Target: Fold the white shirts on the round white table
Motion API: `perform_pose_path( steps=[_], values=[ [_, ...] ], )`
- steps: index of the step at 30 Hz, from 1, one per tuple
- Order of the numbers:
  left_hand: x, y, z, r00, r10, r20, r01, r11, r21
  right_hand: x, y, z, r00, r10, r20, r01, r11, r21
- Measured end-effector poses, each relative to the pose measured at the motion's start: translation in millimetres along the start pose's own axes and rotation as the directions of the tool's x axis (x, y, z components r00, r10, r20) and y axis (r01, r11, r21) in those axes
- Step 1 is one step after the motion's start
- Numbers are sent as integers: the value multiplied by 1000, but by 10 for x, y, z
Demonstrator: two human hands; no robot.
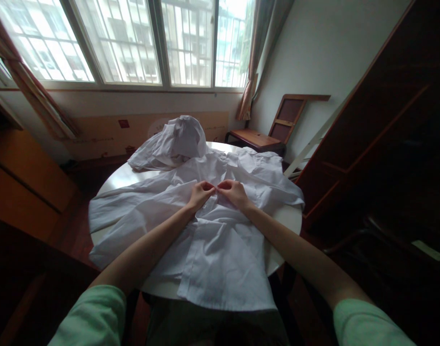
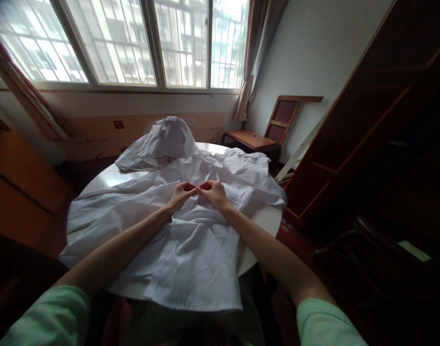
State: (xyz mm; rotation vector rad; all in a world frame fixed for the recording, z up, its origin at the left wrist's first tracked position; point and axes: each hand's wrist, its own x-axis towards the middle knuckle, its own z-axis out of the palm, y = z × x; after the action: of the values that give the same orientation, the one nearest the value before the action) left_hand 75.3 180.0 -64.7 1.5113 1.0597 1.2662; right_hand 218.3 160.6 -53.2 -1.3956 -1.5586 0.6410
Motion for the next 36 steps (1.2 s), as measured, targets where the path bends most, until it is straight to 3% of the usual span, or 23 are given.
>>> perform_pose_path(
  steps=[7, 16, 20, 28, 36],
  values=[
    [20, -29, -3, 1000, 26, 9, -25, 996, -87, 49, 79, 16, 999, 40, -36, -34, 989, 140],
    [-1, -33, -4, 996, 83, 37, -77, 988, -137, 18, -16, -27, 976, 215, 42, -217, 920, 326],
    [-15, -30, 2, 995, 96, 38, -93, 993, -76, 10, -32, -24, 979, 202, 40, -206, 943, 261],
    [3, -57, 20, 991, 126, 52, -128, 992, 19, 55, 69, 53, 987, 133, -86, -134, 991, 1],
    [5, -34, -6, 989, 136, 66, -147, 966, 212, 50, 51, 26, 986, 148, -76, -151, 988, -29]
  ],
)
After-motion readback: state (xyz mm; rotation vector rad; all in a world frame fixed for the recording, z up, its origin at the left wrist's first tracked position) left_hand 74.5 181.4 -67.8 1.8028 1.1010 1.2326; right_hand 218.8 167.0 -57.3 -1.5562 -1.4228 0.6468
